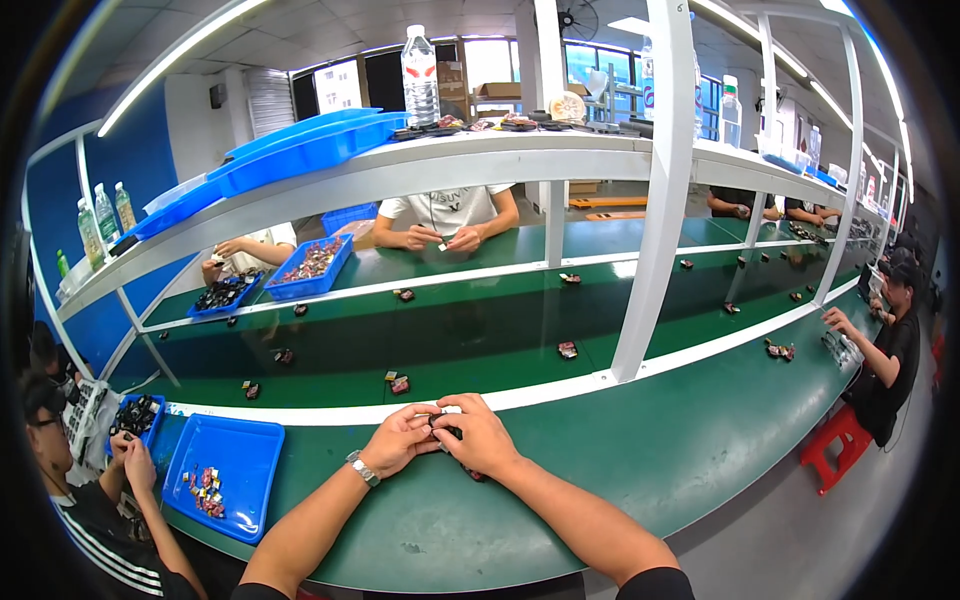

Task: Sorting and arranging small colorful charms or pins on a workbench in a workshop setting.

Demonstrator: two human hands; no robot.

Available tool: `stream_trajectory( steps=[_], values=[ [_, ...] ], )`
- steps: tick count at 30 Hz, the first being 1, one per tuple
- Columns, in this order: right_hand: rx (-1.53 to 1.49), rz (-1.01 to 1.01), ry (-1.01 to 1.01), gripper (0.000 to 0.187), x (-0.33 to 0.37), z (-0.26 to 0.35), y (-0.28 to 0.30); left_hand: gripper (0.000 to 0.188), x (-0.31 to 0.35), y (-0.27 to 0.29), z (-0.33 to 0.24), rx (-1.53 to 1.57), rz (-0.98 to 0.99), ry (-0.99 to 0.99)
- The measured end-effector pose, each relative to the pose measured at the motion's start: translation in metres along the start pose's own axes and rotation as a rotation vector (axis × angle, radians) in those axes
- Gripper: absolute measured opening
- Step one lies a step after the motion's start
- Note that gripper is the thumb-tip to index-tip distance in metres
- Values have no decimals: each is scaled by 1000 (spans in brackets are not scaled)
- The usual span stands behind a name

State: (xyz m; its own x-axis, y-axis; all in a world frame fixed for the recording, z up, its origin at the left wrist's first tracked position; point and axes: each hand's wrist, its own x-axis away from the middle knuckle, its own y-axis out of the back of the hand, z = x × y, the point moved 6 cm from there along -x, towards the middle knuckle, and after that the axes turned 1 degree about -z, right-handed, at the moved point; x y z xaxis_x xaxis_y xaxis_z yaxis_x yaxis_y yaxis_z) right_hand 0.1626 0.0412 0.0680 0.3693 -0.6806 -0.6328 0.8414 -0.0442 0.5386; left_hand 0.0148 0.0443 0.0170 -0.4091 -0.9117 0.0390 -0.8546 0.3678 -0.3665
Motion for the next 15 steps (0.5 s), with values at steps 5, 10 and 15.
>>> stream_trajectory(
  steps=[5, 10, 15],
  values=[
    [-14, 12, -15, 11, 2, -2, -3, 28, 1, -3, -2, -7, 3, -2],
    [-11, 7, -22, 12, 3, -3, -5, 28, 1, -1, -1, 5, -18, -4],
    [-55, -13, -53, 15, 2, -2, -4, 28, 0, 0, 0, 51, 3, -14]
  ],
)
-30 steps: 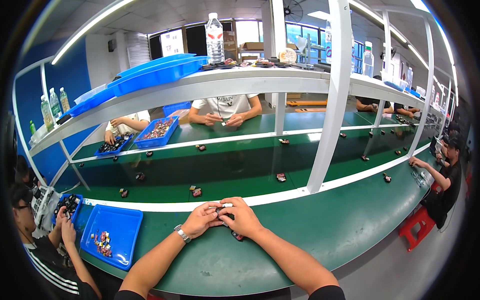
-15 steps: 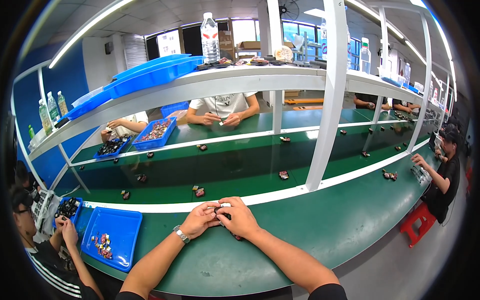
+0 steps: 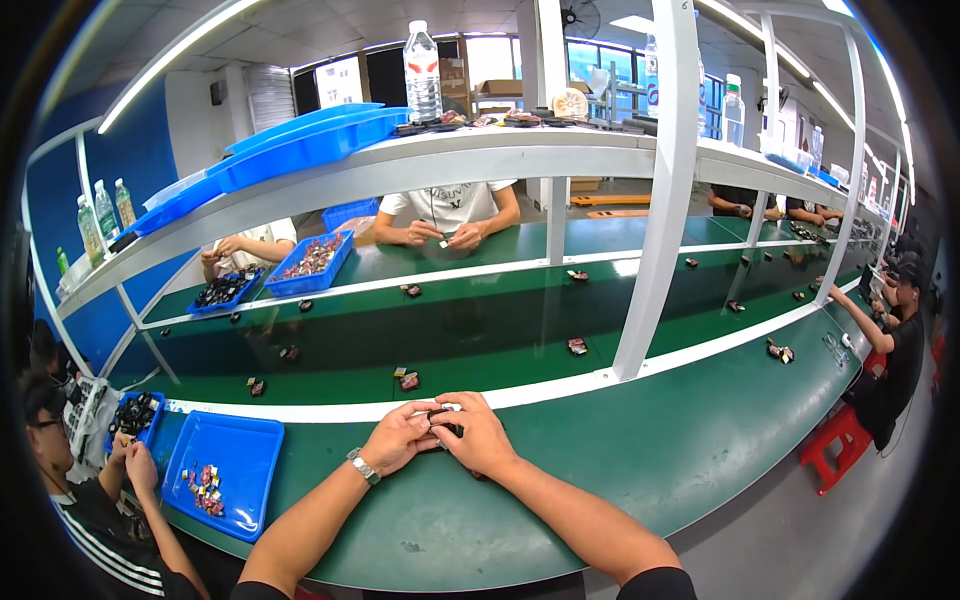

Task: Sorting and arranging small colorful charms or pins on a workbench in a workshop setting.

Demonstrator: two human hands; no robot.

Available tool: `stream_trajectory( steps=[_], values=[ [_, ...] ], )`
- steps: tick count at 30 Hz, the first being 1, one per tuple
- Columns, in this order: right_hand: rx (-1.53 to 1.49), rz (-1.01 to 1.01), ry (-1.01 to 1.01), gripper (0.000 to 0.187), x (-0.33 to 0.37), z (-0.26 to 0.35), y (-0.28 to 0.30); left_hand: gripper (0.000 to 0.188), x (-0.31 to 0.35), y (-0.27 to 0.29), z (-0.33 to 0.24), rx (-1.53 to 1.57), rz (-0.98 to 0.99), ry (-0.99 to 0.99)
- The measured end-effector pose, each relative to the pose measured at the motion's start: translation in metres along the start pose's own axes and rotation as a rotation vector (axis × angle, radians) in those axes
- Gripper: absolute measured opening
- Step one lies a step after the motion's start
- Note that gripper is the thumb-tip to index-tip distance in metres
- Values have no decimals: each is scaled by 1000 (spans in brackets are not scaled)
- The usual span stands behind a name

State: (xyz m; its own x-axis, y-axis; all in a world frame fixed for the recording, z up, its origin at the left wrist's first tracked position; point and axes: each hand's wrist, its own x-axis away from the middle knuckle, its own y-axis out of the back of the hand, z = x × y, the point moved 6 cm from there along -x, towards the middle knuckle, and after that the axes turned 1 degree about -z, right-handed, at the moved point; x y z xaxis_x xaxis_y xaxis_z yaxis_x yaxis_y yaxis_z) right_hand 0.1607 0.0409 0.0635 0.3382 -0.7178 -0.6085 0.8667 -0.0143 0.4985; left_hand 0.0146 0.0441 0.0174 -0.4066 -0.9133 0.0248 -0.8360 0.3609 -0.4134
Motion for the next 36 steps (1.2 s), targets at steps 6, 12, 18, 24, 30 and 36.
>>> stream_trajectory(
  steps=[6, 12, 18, 24, 30, 36],
  values=[
    [0, -2, 106, 17, -3, 17, 1, 27, 0, 3, -5, -2, -29, -88],
    [30, -24, 55, 17, -3, 9, 7, 29, 0, 1, -4, 39, 20, -36],
    [-23, -31, 43, 16, -1, 5, 5, 35, -1, 3, -1, 98, 34, -19],
    [-52, -25, 2, 17, -1, 3, 1, 37, -1, 3, 0, 95, 40, -28],
    [-82, -13, 16, 18, -1, 0, 0, 36, -2, 2, 0, 68, 11, -49],
    [-22, 14, 85, 20, -4, 0, -1, 32, -4, 1, 0, 24, -31, -77]
  ],
)
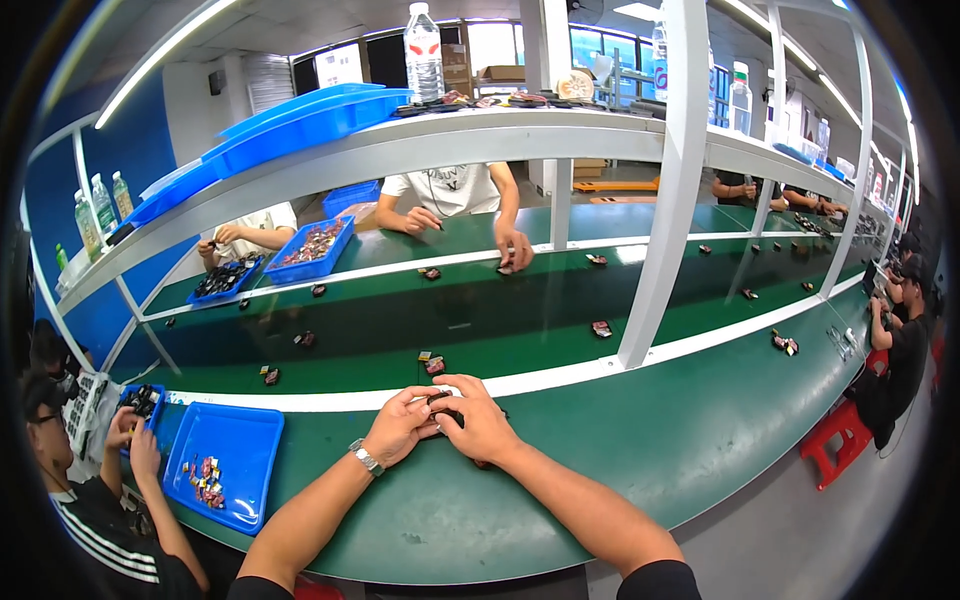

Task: Sorting and arranging small colorful charms or pins on a workbench in a workshop setting.

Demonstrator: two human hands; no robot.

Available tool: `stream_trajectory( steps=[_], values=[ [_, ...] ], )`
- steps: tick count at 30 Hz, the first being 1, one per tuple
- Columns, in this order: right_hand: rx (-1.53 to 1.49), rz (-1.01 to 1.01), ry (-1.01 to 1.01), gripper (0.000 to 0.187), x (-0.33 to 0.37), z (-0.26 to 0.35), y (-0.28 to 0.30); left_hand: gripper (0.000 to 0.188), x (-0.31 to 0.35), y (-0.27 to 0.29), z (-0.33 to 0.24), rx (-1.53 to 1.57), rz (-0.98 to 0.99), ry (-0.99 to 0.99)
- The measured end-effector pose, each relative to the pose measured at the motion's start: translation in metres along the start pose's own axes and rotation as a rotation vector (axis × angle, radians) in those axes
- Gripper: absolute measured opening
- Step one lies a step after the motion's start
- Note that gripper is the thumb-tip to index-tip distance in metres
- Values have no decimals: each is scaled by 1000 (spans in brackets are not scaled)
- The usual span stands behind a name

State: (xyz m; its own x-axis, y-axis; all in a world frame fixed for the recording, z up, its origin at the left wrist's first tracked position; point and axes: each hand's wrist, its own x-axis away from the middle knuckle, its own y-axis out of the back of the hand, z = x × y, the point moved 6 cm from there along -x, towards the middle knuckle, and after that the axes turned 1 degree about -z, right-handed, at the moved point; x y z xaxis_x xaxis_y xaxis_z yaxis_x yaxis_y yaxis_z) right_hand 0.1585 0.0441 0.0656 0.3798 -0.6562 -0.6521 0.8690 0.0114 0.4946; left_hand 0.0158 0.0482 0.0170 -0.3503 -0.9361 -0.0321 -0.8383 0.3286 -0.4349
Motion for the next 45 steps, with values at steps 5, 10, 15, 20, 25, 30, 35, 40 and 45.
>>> stream_trajectory(
  steps=[5, 10, 15, 20, 25, 30, 35, 40, 45],
  values=[
    [109, -124, 80, 14, -5, 17, 8, 31, 1, 5, 0, -9, -60, 3],
    [178, -140, 176, 15, -4, 18, 9, 30, 1, 3, -1, -28, -59, 32],
    [231, -120, 200, 16, -4, 25, 7, 30, 1, 1, -1, -2, -62, 33],
    [363, -84, 148, 18, -3, 21, -2, 31, 0, 0, 0, 14, -70, 32],
    [384, -90, 140, 16, -3, 20, -2, 29, 0, -3, -3, 0, -70, 39],
    [355, -98, 149, 15, -3, 21, -1, 28, 1, -2, -3, 4, -71, 42],
    [316, -128, 109, 16, -1, 20, 0, 26, 1, -4, -1, -5, -66, 45],
    [318, -152, 102, 15, -2, 19, 0, 27, 0, -3, -2, -22, -58, 34],
    [313, -171, 105, 15, -2, 17, 1, 26, 0, -3, -1, -42, -70, 46]
  ],
)
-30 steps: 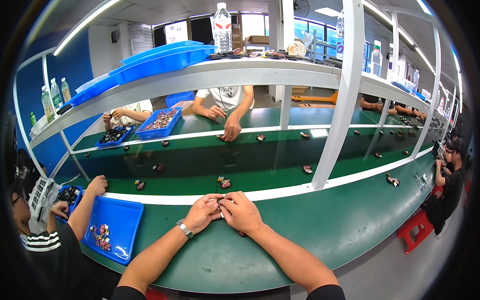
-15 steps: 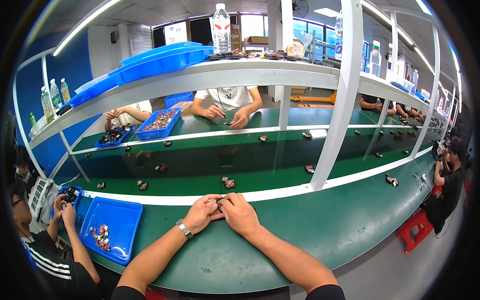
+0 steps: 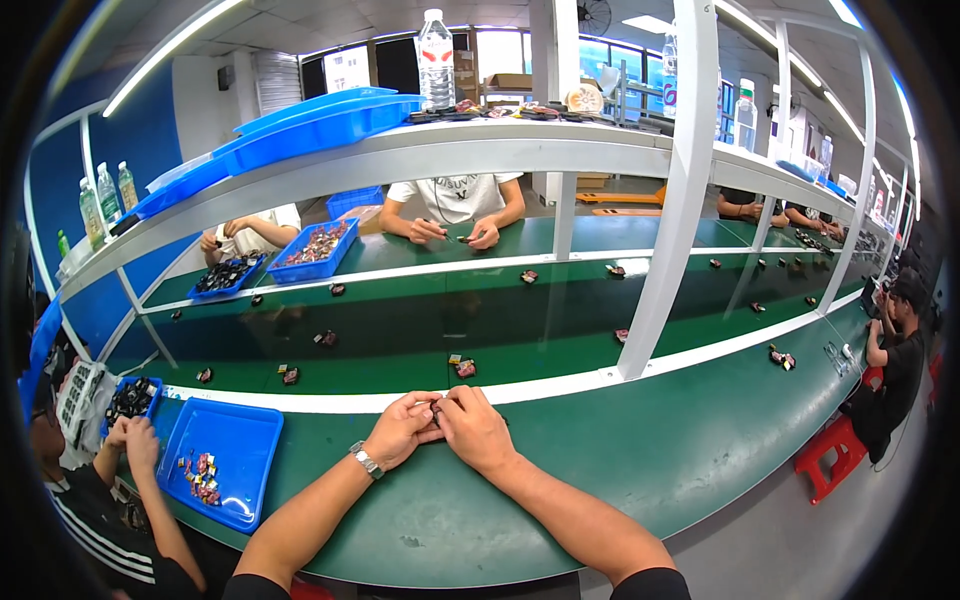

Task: Sorting and arranging small colorful charms or pins on a workbench in a workshop setting.

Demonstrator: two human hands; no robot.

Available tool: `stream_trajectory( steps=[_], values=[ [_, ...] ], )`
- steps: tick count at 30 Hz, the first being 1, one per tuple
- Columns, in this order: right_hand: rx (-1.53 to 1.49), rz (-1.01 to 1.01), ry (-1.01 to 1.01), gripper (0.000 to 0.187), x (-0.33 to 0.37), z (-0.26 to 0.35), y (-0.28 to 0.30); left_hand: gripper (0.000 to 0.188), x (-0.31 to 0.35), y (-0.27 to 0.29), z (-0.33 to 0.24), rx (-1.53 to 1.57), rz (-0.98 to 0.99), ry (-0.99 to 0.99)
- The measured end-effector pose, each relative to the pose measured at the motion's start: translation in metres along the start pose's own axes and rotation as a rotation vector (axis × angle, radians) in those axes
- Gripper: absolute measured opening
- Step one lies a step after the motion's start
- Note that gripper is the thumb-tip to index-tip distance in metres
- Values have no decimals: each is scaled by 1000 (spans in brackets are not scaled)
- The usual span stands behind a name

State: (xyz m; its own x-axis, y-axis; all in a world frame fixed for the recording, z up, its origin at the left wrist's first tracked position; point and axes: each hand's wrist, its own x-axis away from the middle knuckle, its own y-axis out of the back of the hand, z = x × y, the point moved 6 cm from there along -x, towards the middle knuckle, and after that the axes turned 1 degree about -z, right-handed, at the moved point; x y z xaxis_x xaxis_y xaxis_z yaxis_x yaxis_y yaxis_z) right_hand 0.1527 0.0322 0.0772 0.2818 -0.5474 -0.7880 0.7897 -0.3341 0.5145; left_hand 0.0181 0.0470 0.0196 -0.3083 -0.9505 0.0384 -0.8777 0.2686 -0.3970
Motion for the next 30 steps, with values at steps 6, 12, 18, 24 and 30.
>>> stream_trajectory(
  steps=[6, 12, 18, 24, 30],
  values=[
    [14, 1, 29, 13, 2, -1, -1, 25, 0, 1, 0, 22, 6, -6],
    [94, -29, 122, 12, 5, 1, 0, 26, 0, 1, 1, 40, 28, -18],
    [149, -40, 158, 19, 3, 19, 7, 26, -1, 7, 2, 53, 5, -47],
    [94, 18, 62, 34, 7, 16, 4, 29, -3, 11, 3, 124, 23, -80],
    [85, 2, 78, 35, 10, 13, 1, 30, -5, 13, 5, 126, 33, -85]
  ],
)
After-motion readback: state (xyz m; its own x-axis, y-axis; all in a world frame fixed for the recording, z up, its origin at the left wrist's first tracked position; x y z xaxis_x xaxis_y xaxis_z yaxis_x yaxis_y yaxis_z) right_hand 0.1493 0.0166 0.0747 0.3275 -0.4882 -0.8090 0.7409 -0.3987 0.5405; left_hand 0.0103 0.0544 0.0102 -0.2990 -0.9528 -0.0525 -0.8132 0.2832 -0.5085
